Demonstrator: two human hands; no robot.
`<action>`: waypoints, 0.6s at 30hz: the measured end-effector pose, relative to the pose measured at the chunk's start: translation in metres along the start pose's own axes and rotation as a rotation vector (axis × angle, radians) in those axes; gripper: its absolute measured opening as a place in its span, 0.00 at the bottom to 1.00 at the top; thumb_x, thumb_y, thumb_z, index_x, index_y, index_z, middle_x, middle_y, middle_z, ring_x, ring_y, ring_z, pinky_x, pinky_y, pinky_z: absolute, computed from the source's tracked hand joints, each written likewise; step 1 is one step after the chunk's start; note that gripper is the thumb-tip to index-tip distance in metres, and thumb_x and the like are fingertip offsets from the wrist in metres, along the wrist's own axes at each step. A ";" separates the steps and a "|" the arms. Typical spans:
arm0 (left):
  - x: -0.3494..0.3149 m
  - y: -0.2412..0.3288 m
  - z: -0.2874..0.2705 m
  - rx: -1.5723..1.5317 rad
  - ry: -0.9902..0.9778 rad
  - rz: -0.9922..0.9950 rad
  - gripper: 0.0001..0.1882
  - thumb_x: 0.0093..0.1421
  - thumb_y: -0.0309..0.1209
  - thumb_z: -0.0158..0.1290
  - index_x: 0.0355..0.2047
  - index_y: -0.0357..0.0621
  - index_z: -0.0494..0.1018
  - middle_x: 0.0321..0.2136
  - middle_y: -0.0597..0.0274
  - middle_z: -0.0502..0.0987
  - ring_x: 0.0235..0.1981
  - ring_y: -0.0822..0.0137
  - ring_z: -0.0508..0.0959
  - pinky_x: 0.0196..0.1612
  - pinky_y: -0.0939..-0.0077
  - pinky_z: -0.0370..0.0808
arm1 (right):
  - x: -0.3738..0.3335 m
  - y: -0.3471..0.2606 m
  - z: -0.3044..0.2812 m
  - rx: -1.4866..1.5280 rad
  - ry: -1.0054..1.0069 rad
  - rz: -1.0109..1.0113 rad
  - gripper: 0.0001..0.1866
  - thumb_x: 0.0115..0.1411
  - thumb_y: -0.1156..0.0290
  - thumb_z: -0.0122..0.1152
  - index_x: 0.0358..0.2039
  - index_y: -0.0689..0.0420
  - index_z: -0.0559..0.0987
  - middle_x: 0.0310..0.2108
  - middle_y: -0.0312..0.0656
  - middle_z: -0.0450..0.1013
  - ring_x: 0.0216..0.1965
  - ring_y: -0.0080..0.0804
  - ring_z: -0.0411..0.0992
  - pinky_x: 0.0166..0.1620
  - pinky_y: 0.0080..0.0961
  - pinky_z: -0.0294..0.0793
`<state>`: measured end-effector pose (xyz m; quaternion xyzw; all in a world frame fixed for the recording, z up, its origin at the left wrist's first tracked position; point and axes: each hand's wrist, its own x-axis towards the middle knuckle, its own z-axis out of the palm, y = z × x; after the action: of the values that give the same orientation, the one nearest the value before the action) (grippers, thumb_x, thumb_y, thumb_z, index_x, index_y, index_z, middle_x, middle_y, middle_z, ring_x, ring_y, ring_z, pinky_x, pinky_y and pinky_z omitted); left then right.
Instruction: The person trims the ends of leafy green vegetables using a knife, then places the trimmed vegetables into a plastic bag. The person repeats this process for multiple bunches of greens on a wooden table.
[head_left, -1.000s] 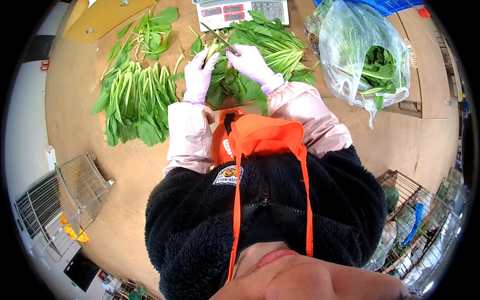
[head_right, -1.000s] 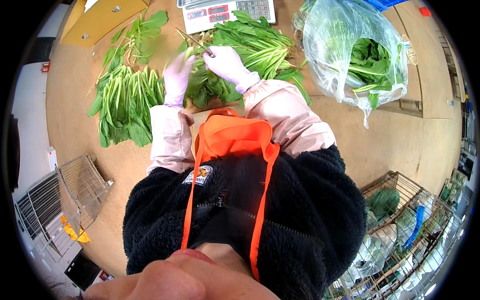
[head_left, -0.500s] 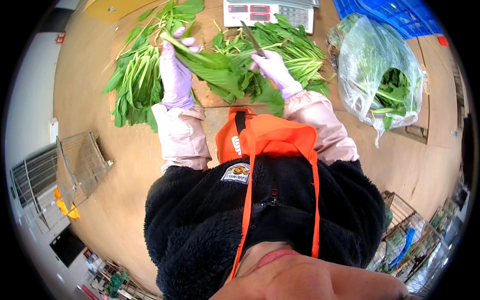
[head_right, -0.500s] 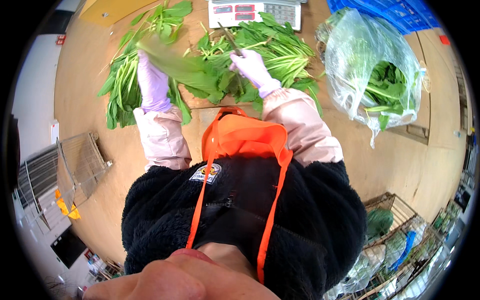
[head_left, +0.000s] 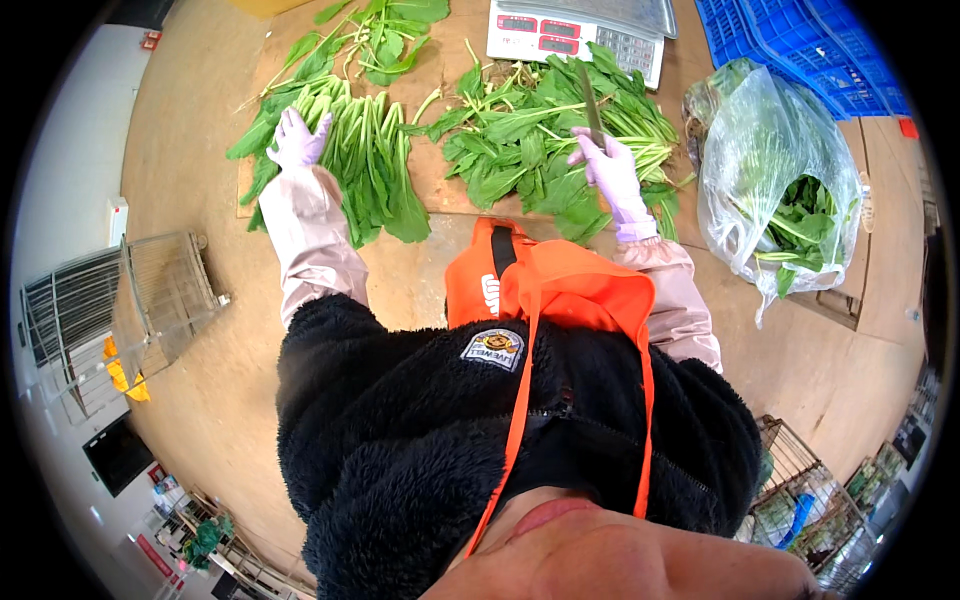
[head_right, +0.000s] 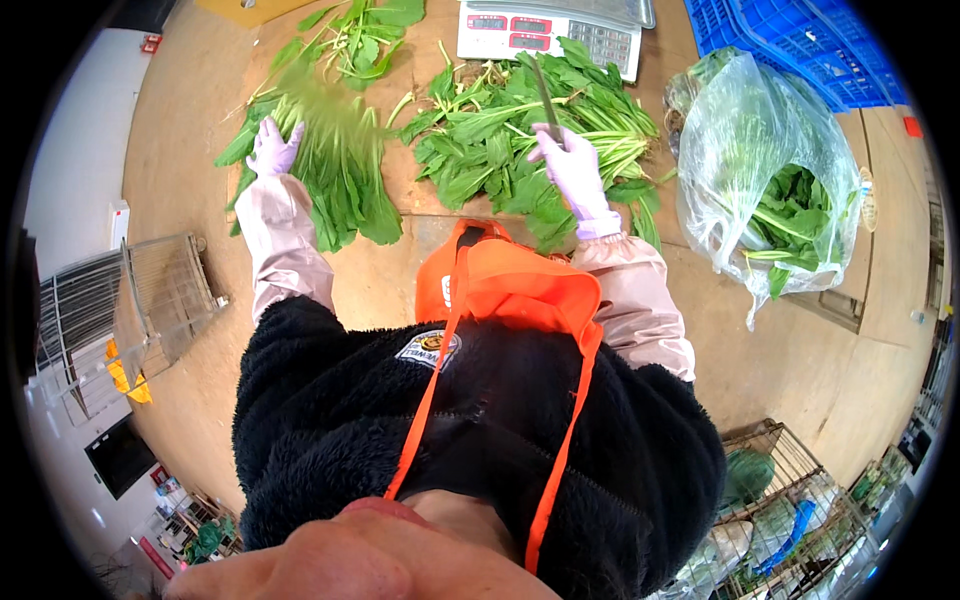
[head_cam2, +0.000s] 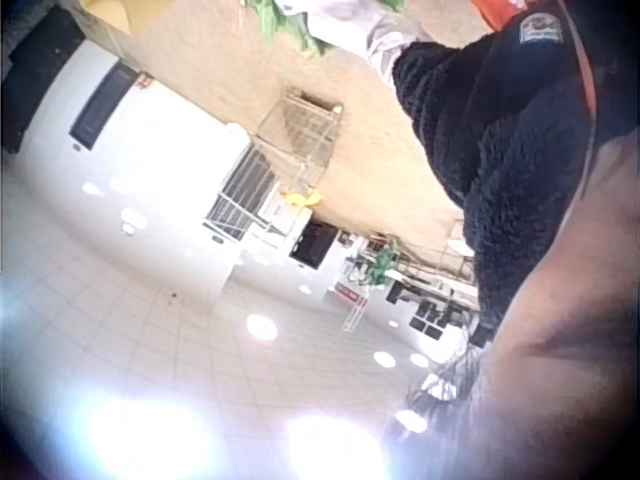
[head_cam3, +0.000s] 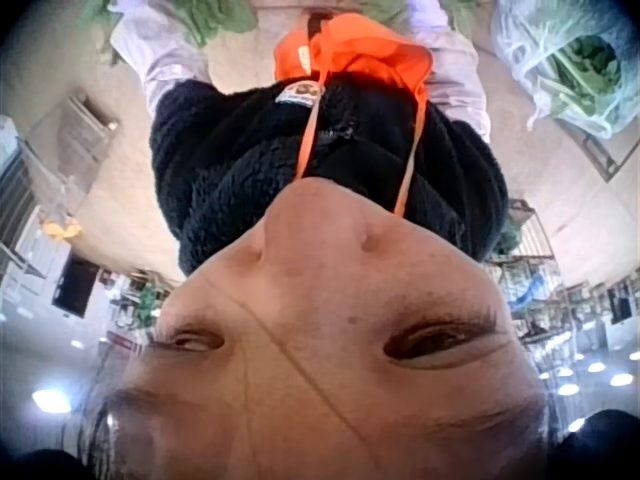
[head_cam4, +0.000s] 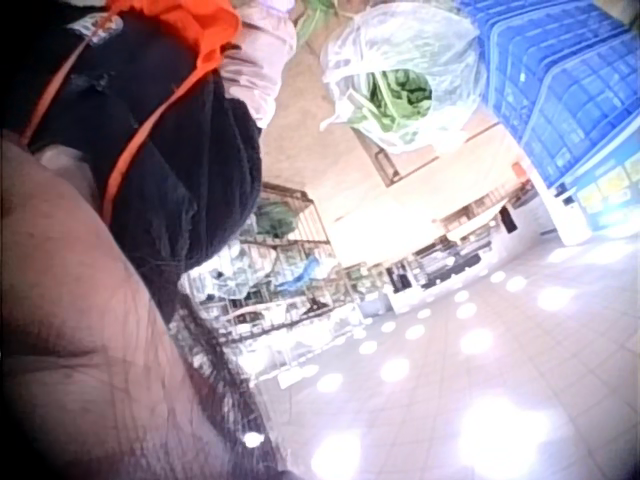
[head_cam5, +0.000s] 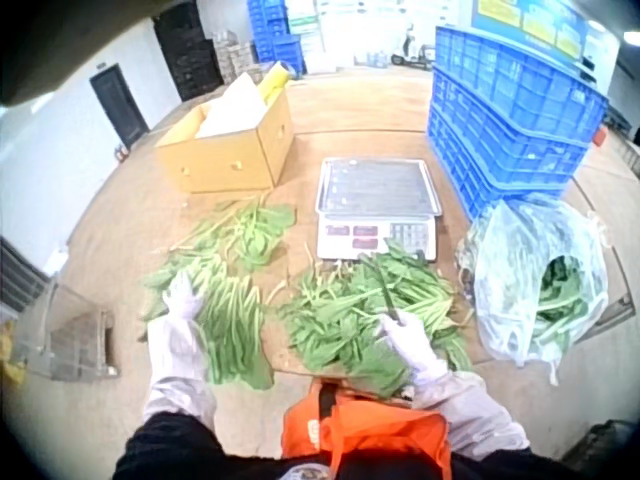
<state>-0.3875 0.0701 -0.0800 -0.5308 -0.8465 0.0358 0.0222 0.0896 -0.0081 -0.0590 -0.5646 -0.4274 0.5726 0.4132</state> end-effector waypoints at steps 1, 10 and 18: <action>-0.005 0.008 -0.006 -0.019 -0.025 0.004 0.50 0.46 0.70 0.37 0.61 0.51 0.43 0.62 0.63 0.43 0.63 0.59 0.45 0.58 0.41 0.39 | -0.003 0.000 -0.006 0.006 0.062 0.010 0.13 0.57 0.67 0.51 0.40 0.59 0.74 0.19 0.35 0.73 0.10 0.13 0.57 0.14 0.11 0.54; -0.082 0.143 -0.032 -0.475 0.419 0.626 0.35 0.50 0.56 0.50 0.53 0.50 0.61 0.53 0.58 0.62 0.56 0.57 0.58 0.56 0.50 0.48 | -0.014 0.033 -0.068 0.036 0.473 0.005 0.11 0.55 0.65 0.55 0.33 0.59 0.76 0.16 0.35 0.73 0.11 0.12 0.59 0.14 0.12 0.56; -0.201 0.323 0.004 -0.675 -0.128 1.148 0.22 0.54 0.41 0.49 0.48 0.46 0.67 0.48 0.55 0.68 0.51 0.57 0.65 0.54 0.65 0.61 | -0.016 0.054 -0.089 -0.051 0.683 0.064 0.14 0.52 0.64 0.58 0.34 0.61 0.75 0.18 0.37 0.74 0.13 0.18 0.66 0.18 0.16 0.65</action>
<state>-0.0110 0.0290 -0.1112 -0.8717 -0.3941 -0.1933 -0.2179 0.1790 -0.0370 -0.1061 -0.7468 -0.2607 0.3524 0.5001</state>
